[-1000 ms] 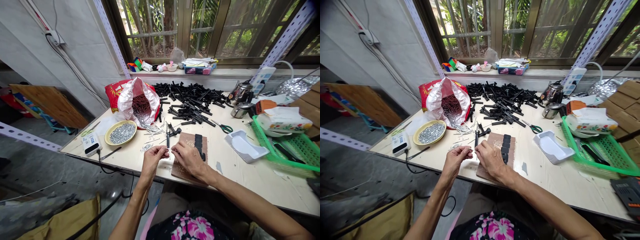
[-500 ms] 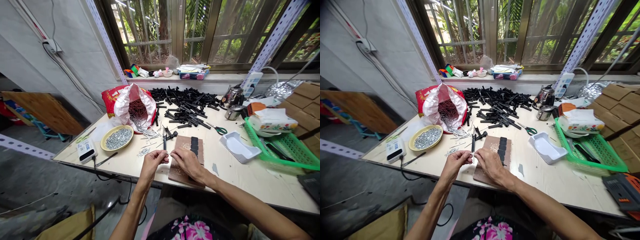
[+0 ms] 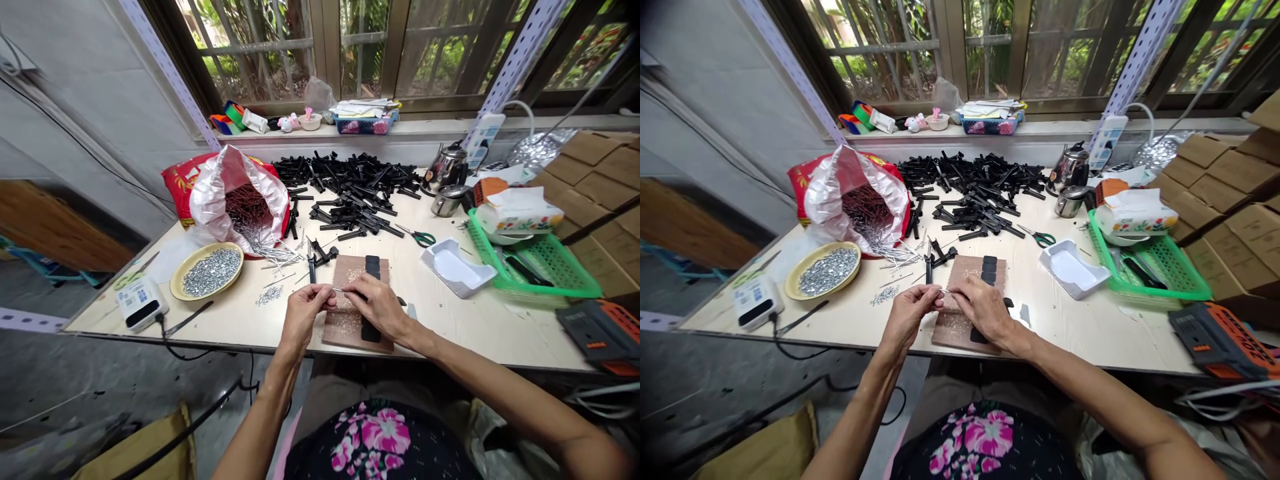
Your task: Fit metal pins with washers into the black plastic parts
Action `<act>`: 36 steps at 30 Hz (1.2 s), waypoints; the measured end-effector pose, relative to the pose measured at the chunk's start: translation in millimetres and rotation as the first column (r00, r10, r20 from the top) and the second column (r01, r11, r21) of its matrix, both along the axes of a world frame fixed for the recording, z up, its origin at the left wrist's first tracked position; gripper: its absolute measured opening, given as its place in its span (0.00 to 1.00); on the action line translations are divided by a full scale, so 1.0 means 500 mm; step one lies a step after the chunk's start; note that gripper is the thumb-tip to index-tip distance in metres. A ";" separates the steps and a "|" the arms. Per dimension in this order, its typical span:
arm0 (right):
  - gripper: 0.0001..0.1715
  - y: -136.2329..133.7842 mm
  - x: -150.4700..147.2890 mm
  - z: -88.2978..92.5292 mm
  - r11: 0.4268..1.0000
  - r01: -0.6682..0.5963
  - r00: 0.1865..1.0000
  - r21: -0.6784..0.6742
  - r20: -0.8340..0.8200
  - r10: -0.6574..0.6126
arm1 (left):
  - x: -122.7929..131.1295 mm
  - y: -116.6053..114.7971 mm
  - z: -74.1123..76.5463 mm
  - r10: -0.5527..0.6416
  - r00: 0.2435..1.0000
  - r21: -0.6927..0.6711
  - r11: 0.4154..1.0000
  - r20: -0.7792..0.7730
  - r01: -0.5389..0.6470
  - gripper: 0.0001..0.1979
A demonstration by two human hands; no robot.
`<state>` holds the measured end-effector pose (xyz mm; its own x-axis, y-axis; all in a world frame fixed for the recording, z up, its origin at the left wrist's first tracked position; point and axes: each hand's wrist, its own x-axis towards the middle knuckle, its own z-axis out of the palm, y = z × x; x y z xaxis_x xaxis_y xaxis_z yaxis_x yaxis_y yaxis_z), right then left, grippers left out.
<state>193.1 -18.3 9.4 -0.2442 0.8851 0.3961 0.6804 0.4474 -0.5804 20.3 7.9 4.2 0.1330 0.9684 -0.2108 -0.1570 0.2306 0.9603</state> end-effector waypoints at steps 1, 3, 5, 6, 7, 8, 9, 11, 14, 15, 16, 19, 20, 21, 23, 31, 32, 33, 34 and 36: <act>0.09 0.000 0.001 -0.001 1.000 0.021 0.999 0.012 0.039 -0.022 | -0.001 0.001 0.000 -0.012 1.000 0.008 1.000 -0.023 0.012 0.14; 0.10 -0.001 0.001 -0.003 0.996 0.058 0.986 0.065 0.155 -0.067 | -0.004 0.002 -0.001 -0.031 0.996 0.028 0.999 -0.081 0.033 0.14; 0.12 0.000 -0.002 -0.004 0.989 0.080 0.959 0.123 0.260 -0.110 | -0.006 0.004 -0.003 -0.044 0.992 0.043 0.998 -0.120 0.049 0.14; 0.13 0.000 -0.003 -0.003 0.987 0.085 0.950 0.140 0.286 -0.123 | -0.007 0.006 -0.005 -0.046 0.991 0.045 0.998 -0.126 0.052 0.14; 0.13 0.001 -0.004 -0.003 0.986 0.088 0.947 0.144 0.293 -0.128 | -0.007 0.008 -0.006 -0.046 0.991 0.044 0.998 -0.124 0.051 0.14; 0.12 0.002 -0.005 -0.003 0.986 0.090 0.949 0.139 0.288 -0.127 | -0.007 0.010 -0.006 -0.046 0.992 0.038 0.998 -0.120 0.051 0.14; 0.11 0.002 -0.006 -0.002 0.988 0.087 0.952 0.130 0.280 -0.121 | -0.007 0.013 -0.007 -0.048 0.992 0.031 0.998 -0.116 0.052 0.14; 0.11 0.003 -0.004 -0.002 0.990 0.083 0.954 0.118 0.278 -0.113 | -0.005 0.017 -0.007 -0.054 0.992 0.015 0.998 -0.113 0.056 0.14; 0.14 0.004 0.004 -0.005 0.987 0.105 0.941 0.123 0.309 -0.139 | 0.002 0.020 -0.009 -0.062 0.992 0.010 0.998 -0.114 0.064 0.14; 0.15 0.005 0.007 -0.007 0.986 0.111 0.938 0.123 0.316 -0.145 | 0.005 0.020 -0.011 -0.063 0.992 0.008 0.998 -0.111 0.064 0.14; 0.15 0.005 0.011 -0.009 0.986 0.113 0.940 0.120 0.309 -0.145 | 0.008 0.020 -0.012 -0.062 0.992 0.004 0.998 -0.107 0.063 0.15; 0.13 0.007 0.022 -0.017 0.992 0.097 0.969 0.085 0.220 -0.114 | 0.017 0.017 -0.016 -0.071 0.994 -0.016 0.997 -0.085 0.070 0.15; 0.12 0.007 0.026 -0.019 0.993 0.091 0.977 0.073 0.189 -0.103 | 0.020 0.016 -0.017 -0.078 0.994 -0.024 0.997 -0.075 0.076 0.16; 0.12 0.006 0.029 -0.021 0.994 0.089 0.981 0.063 0.168 -0.098 | 0.023 0.016 -0.016 -0.088 0.994 -0.033 0.996 -0.064 0.086 0.16; 0.12 0.002 0.036 -0.024 0.995 0.087 0.983 0.047 0.160 -0.093 | 0.028 0.017 -0.015 -0.097 0.994 -0.048 0.994 -0.046 0.095 0.17; 0.11 0.032 0.120 -0.043 0.972 0.229 0.952 0.057 0.196 -0.236 | 0.033 0.003 -0.030 0.026 0.975 0.055 0.998 -0.220 -0.015 0.24; 0.11 0.049 0.136 -0.046 0.965 0.249 0.936 0.080 0.235 -0.261 | 0.035 -0.004 -0.038 0.004 0.960 0.075 0.997 -0.280 0.017 0.23; 0.11 0.066 0.152 -0.050 0.958 0.260 0.916 0.117 0.283 -0.284 | 0.039 -0.012 -0.047 -0.012 0.937 0.109 0.993 -0.349 0.053 0.22; 0.11 0.083 0.165 -0.054 0.950 0.256 0.891 0.179 0.338 -0.304 | 0.043 -0.020 -0.056 -0.011 0.907 0.164 0.983 -0.421 0.088 0.21; 0.12 0.105 0.183 -0.065 0.924 0.195 0.836 0.329 0.437 -0.332 | 0.051 -0.033 -0.075 0.040 0.840 0.302 0.941 -0.541 0.150 0.17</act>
<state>284.7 34.4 -23.3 -0.2351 0.8238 0.5159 0.9537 0.2979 -0.0412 45.7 -8.7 -33.1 0.1470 0.9876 0.0552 0.4029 -0.1108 0.9085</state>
